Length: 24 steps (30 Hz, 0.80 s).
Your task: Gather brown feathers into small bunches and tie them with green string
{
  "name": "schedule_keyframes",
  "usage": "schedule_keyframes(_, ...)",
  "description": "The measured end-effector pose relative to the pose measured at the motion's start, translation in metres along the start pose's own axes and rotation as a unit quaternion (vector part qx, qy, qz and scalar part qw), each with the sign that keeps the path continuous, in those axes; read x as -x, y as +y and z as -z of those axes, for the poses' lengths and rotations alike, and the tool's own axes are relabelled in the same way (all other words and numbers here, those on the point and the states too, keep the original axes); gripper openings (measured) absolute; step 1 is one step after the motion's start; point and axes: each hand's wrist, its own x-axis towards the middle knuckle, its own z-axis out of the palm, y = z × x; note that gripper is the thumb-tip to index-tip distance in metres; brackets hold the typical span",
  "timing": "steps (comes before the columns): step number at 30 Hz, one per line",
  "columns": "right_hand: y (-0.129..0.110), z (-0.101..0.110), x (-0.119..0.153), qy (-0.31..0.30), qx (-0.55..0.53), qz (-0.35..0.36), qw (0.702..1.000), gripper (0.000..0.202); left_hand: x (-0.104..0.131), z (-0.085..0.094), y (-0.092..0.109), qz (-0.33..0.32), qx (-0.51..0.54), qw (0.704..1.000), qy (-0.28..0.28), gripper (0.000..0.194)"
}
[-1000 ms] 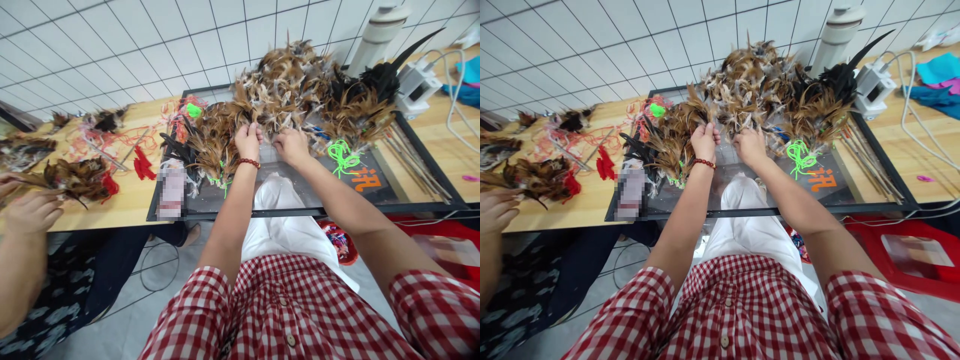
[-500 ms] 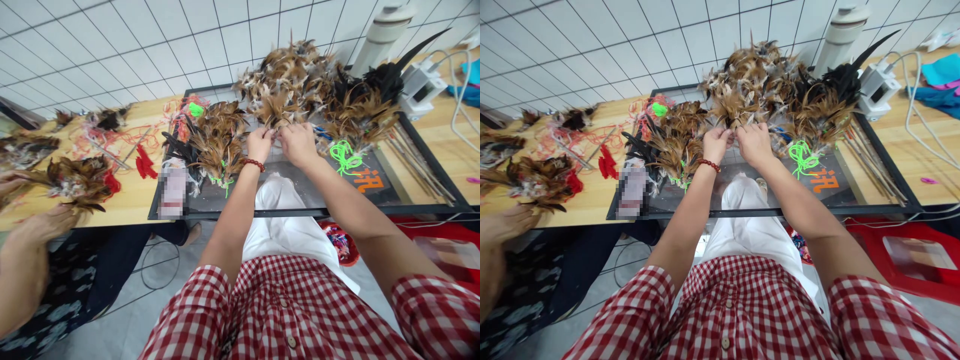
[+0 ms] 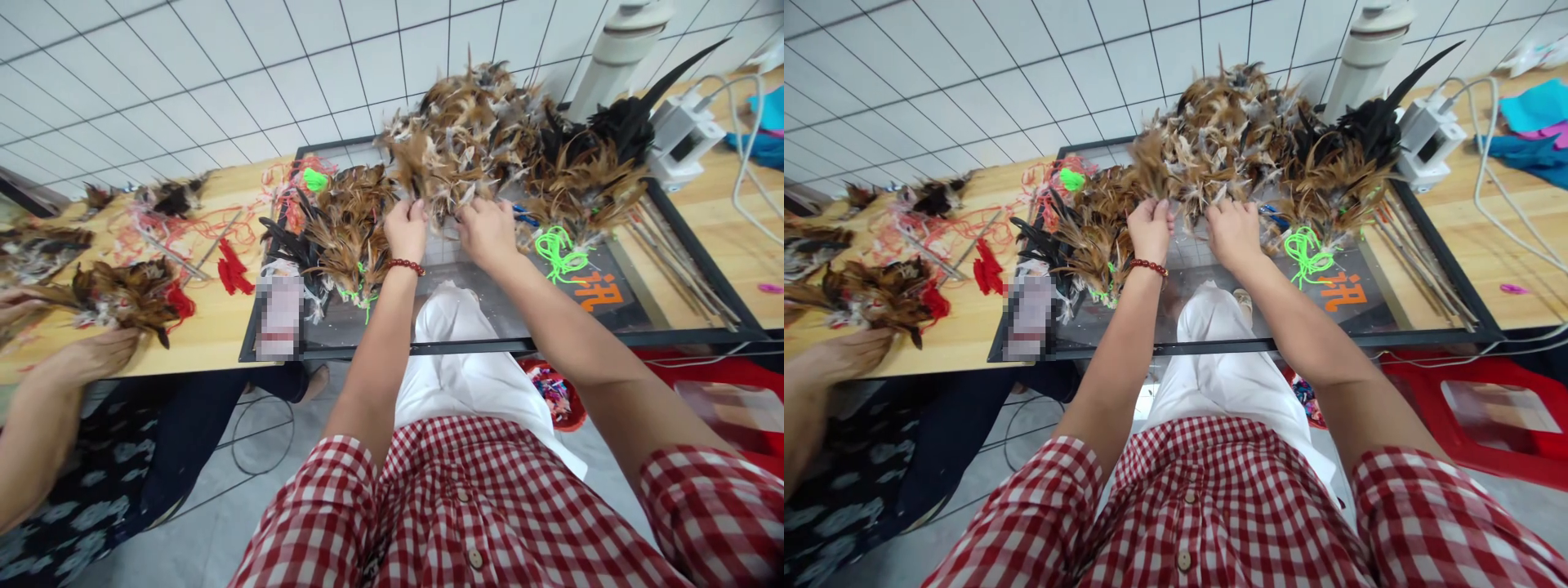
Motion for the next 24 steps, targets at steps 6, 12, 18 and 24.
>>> schedule_keyframes(6,-0.013,-0.019,-0.005,-0.053,-0.047,0.037,0.997,0.027,-0.001,-0.005,-0.001,0.008,0.015,1.000,0.007,0.027)
schedule_keyframes(12,-0.005,-0.009,-0.006,0.007,-0.081,0.010,0.997,0.031,-0.001,-0.007,-0.002,0.063,0.054,0.996,-0.030,0.021)
schedule_keyframes(18,0.002,0.000,-0.005,0.000,-0.122,0.026,0.992,0.030,-0.001,-0.006,-0.001,0.070,0.088,0.993,-0.036,0.021)
schedule_keyframes(24,-0.014,-0.012,-0.002,-0.105,-0.046,0.078,0.990,0.030,0.002,-0.006,0.003,0.087,0.093,0.991,-0.030,0.026)
